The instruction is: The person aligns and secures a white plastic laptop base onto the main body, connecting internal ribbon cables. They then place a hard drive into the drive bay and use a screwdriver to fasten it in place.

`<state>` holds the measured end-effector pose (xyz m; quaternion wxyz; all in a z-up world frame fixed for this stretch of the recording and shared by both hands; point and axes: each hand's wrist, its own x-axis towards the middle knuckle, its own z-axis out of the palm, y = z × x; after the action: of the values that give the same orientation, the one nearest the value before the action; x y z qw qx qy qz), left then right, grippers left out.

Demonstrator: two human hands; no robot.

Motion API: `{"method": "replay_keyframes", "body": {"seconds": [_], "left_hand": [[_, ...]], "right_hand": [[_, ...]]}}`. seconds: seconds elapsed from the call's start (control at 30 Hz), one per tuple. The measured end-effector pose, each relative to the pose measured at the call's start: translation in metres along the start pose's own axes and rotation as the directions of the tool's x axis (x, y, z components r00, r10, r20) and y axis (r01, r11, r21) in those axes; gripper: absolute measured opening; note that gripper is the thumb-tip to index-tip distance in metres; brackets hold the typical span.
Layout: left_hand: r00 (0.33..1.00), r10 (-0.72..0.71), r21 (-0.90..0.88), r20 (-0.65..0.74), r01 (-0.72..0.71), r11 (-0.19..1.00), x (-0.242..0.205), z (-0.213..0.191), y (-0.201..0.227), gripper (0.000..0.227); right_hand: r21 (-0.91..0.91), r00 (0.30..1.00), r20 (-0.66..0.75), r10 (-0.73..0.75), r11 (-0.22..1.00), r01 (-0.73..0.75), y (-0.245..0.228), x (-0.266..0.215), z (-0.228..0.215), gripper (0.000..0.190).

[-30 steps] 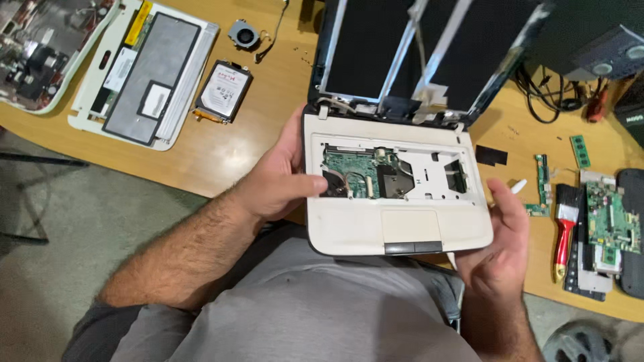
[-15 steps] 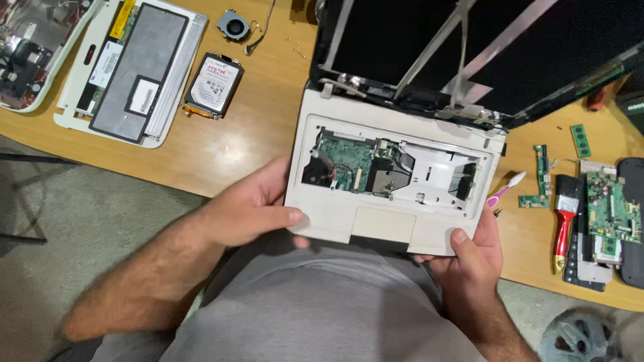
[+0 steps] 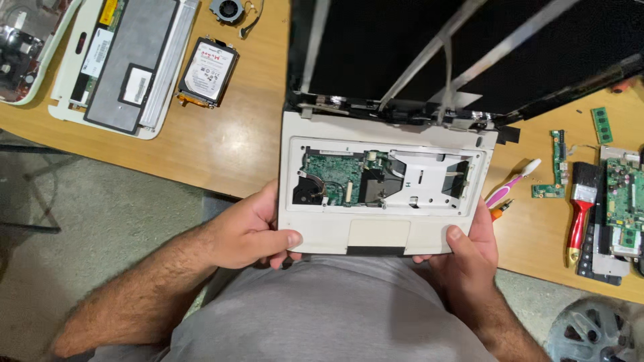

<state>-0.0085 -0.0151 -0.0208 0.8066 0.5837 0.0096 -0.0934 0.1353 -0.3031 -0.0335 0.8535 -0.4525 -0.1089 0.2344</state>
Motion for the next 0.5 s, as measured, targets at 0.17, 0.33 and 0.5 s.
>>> {"method": "replay_keyframes", "body": {"seconds": [0.17,0.33,0.5], "left_hand": [[0.983,0.183,0.106,-0.003,-0.182,0.978,0.002,0.002,0.023,0.059],[0.922,0.374,0.053,-0.102,-0.371,0.927,0.012,-0.008,0.034,0.067],[0.920,0.384,0.006,-0.080,-0.385,0.923,0.017,-0.006,0.040,0.077]], "right_hand": [[-0.055,0.993,-0.030,0.115,0.992,-0.116,0.005,-0.004,-0.004,0.066],[-0.085,0.990,-0.017,0.140,0.986,-0.141,0.007,-0.006,-0.001,0.076],[-0.054,0.986,-0.029,0.165,0.985,-0.166,0.020,-0.009,-0.034,0.078]]}}
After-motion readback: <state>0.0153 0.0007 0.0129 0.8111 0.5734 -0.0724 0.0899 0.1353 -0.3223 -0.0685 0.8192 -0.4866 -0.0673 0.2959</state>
